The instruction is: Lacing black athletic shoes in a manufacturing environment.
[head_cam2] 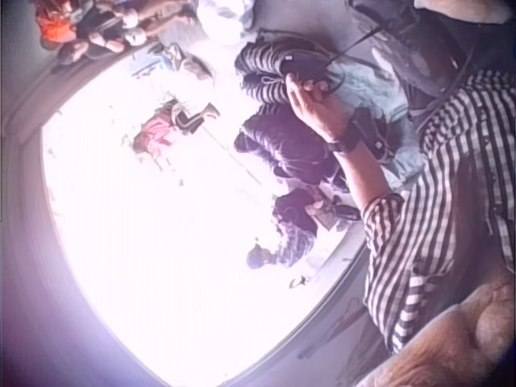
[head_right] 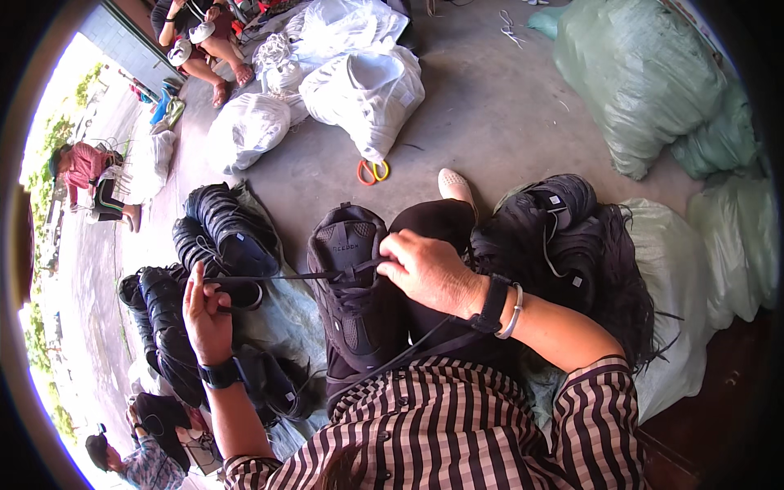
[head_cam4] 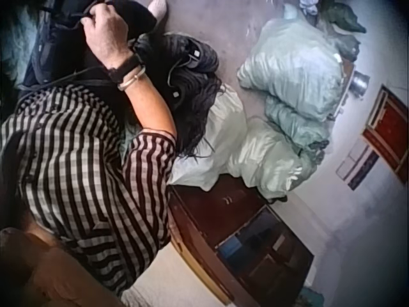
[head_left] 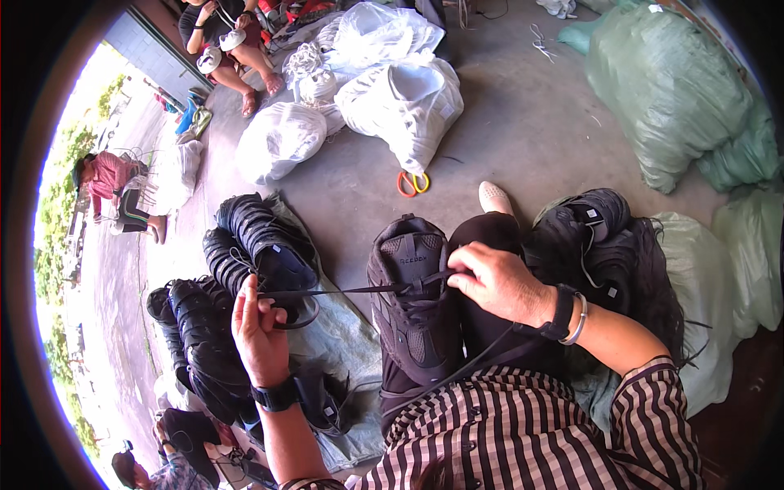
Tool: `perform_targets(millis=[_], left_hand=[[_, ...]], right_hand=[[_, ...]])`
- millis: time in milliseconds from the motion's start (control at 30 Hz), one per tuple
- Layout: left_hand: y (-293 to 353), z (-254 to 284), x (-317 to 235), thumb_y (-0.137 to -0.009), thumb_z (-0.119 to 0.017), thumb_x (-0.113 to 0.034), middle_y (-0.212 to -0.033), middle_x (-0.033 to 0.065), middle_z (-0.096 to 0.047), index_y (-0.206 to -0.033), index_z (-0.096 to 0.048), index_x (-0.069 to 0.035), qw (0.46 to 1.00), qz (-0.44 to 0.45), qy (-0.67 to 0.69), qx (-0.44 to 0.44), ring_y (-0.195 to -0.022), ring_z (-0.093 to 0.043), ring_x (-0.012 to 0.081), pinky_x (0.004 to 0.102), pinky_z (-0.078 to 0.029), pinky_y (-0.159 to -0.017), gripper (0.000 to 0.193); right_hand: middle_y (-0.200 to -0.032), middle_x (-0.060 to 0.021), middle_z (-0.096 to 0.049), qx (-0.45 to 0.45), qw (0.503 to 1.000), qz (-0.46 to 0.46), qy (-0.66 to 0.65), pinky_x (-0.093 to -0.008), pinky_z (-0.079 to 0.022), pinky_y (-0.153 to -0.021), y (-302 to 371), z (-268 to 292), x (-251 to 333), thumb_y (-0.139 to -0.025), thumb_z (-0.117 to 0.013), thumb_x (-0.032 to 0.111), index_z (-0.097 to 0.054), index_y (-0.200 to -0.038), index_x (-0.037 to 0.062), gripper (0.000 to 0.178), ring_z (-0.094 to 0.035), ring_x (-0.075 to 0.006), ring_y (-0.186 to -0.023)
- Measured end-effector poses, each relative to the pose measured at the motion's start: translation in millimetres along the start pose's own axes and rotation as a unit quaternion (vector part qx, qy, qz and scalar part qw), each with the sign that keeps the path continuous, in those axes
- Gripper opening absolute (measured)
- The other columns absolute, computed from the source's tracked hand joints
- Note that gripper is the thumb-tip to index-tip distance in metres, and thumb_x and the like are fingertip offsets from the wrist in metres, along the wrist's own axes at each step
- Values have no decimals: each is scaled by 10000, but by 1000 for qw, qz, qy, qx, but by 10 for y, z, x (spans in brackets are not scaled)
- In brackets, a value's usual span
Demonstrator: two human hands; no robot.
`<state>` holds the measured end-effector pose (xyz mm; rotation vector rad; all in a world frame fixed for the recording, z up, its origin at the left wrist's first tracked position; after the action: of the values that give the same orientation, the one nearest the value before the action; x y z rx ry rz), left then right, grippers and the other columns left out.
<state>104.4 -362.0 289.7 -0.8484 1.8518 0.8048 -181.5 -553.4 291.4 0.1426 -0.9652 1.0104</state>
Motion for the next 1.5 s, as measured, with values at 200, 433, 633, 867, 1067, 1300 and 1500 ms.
perform_targets(millis=[200,433,633,867,1067,1300,1500], left_hand=[[-258,781,432,-915,-611,-203,-630,-55,-460,-1047,-637,-68,989,93,-42,-102,-524,-357,35,221,-429,-583,191],[72,193,1071,-935,-547,-143,-829,46,-648,-1036,-604,5,901,13,-419,114,-610,-551,49,203,-439,-475,187],[552,-597,820,-922,-564,-83,-826,-13,-600,-1014,-609,-17,921,-51,-344,176,-671,-471,21,171,-390,-577,122],[591,-685,1037,-839,-662,-83,-734,7,-522,-990,-527,-7,906,-29,-395,149,-656,-460,82,233,-423,-618,216],[595,-632,1079,-847,-648,-82,-719,55,-528,-916,-533,-5,900,-19,-400,172,-665,-500,130,283,-445,-629,155],[705,-844,682,-884,-581,-37,-744,-7,-517,-884,-517,-21,850,-236,-448,149,-634,-446,84,240,-391,-590,66],[600,-782,875,-946,-539,-132,-725,-12,-533,-950,-511,-52,969,0,-180,168,-522,-409,18,167,-340,-474,84]], right_hand=[[-773,-59,-653,92,984,-113,-101,-246,-475,-604,335,54,-263,-821,-648,19,-621,-839,4,35,-606,-94,-678],[-770,-72,-657,-35,939,-315,-136,-221,-472,-511,548,690,-965,-918,-538,83,-616,-1051,-11,181,-586,-84,-622],[-834,-96,-625,52,995,49,65,-340,-527,-629,-23,281,224,-807,-587,39,-606,-915,39,110,-636,-278,-741],[-778,-69,-574,117,972,119,164,-308,-532,-606,19,-405,302,-816,-617,137,-559,-826,46,108,-638,-227,-686],[-706,-136,-617,144,988,-23,-57,-376,-506,-622,-70,-425,65,-793,-608,106,-578,-755,23,96,-637,-306,-682],[-769,-123,-621,141,990,-25,-10,-394,-505,-627,-23,-407,66,-800,-616,107,-556,-815,39,92,-631,-313,-731],[-793,-95,-581,91,986,80,116,-357,-513,-610,9,-347,224,-818,-610,113,-513,-858,49,123,-621,-284,-717]])
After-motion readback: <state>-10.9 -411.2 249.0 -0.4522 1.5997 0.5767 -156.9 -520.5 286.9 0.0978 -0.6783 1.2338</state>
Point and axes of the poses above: each hand's wrist, its own y-axis away from the middle knuckle, its own z-axis out of the back of the hand, x = y × z, the point moved 9 cm from there along -y, towards the middle knuckle
